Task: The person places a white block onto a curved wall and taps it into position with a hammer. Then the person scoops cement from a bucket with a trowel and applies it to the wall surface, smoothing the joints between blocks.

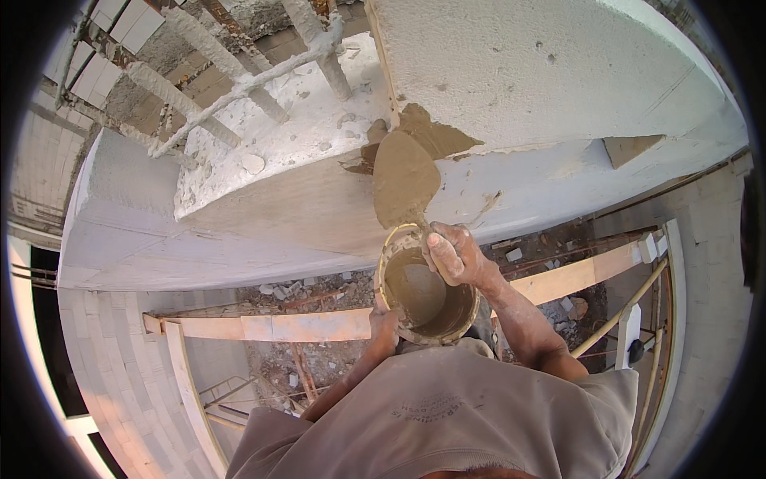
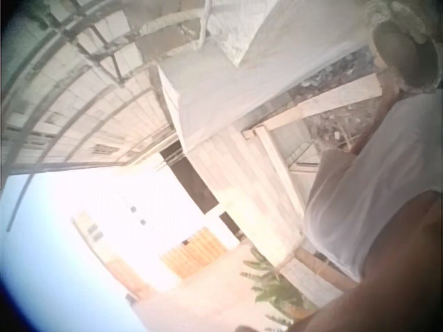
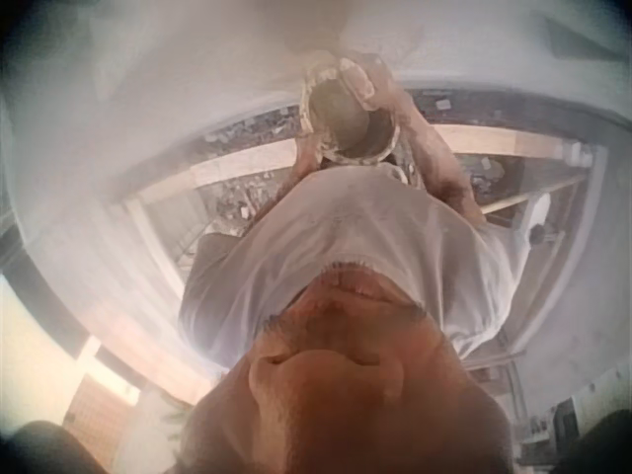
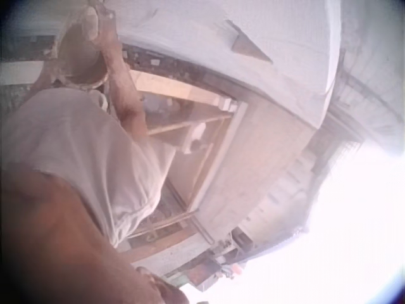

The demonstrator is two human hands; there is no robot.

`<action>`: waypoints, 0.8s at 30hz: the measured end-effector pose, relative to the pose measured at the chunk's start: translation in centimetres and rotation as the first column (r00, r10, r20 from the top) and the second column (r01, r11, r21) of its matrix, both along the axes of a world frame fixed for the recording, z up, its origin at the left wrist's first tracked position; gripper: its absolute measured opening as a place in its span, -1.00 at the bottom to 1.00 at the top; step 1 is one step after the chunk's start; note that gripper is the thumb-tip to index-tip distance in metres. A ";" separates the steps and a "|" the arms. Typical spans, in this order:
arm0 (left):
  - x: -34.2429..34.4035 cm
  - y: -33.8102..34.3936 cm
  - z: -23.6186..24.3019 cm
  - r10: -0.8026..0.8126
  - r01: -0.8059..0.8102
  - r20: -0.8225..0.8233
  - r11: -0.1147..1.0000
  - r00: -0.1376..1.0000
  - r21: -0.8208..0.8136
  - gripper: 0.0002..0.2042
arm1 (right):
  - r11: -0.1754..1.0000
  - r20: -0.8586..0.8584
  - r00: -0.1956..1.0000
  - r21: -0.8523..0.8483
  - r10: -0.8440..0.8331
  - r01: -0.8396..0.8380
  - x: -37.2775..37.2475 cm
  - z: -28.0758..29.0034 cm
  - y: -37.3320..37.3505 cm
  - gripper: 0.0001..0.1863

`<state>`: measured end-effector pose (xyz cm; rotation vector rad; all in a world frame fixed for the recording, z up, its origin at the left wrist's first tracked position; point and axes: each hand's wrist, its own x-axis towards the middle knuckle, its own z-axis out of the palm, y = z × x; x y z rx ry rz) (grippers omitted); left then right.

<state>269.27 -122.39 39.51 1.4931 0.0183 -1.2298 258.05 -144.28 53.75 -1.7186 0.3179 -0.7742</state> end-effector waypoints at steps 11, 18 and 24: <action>0.5 2.2 -1.2 -0.148 0.148 0.492 0.988 0.858 0.040 -0.70 | 0.989 -0.167 0.977 -0.073 -0.136 0.125 -0.4 -7.4 0.2 -0.67; -1.1 0.0 2.3 0.230 -0.248 0.121 0.953 0.966 0.173 -0.63 | 0.972 -0.081 0.979 -0.154 -0.189 0.175 2.2 -0.1 -0.1 -0.63; -2.2 2.1 -1.3 0.357 -0.361 0.058 0.930 0.932 0.065 -0.55 | 0.951 -0.219 0.965 -0.301 -0.147 0.077 -0.3 -6.1 -1.6 -0.62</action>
